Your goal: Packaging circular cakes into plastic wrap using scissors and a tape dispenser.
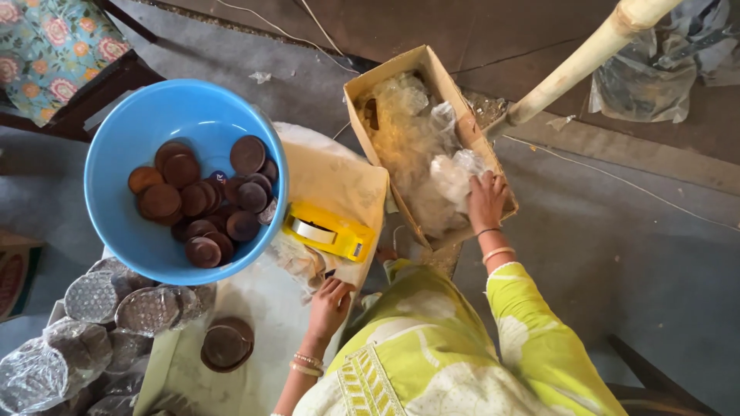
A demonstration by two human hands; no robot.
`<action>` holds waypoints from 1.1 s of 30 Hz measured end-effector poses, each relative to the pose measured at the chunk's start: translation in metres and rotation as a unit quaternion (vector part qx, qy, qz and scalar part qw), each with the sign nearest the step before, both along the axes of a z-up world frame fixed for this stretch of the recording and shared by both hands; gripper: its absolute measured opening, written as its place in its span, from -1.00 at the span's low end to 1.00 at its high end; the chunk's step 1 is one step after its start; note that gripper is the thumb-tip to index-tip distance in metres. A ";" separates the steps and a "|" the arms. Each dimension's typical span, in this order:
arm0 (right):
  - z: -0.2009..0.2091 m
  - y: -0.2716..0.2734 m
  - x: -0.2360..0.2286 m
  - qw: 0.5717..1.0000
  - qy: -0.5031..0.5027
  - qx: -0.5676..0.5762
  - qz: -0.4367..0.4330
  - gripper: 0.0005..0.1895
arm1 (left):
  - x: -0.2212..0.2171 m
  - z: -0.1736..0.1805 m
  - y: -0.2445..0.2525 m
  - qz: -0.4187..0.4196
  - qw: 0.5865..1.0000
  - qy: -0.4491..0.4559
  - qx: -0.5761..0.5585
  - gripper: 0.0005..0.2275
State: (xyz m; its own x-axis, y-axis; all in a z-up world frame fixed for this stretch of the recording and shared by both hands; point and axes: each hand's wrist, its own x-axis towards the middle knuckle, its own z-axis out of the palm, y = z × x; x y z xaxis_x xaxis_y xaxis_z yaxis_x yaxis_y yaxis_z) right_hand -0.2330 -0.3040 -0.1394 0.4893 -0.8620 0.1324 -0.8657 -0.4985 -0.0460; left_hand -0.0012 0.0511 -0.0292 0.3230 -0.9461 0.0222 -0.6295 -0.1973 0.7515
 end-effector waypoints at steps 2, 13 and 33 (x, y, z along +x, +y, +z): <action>-0.008 -0.006 -0.005 0.999 0.034 0.009 0.003 -0.74 | 0.000 -0.005 0.014 0.017 1.000 0.000 0.011 -0.85; -0.345 -0.055 -0.069 0.986 0.041 0.160 -0.003 -0.53 | -0.006 -0.037 0.054 0.103 0.991 0.017 0.087 -0.85; -0.258 -0.029 -0.040 0.941 -0.023 0.328 -0.082 -0.31 | -0.014 -0.077 0.061 0.136 0.987 -0.056 0.063 -0.85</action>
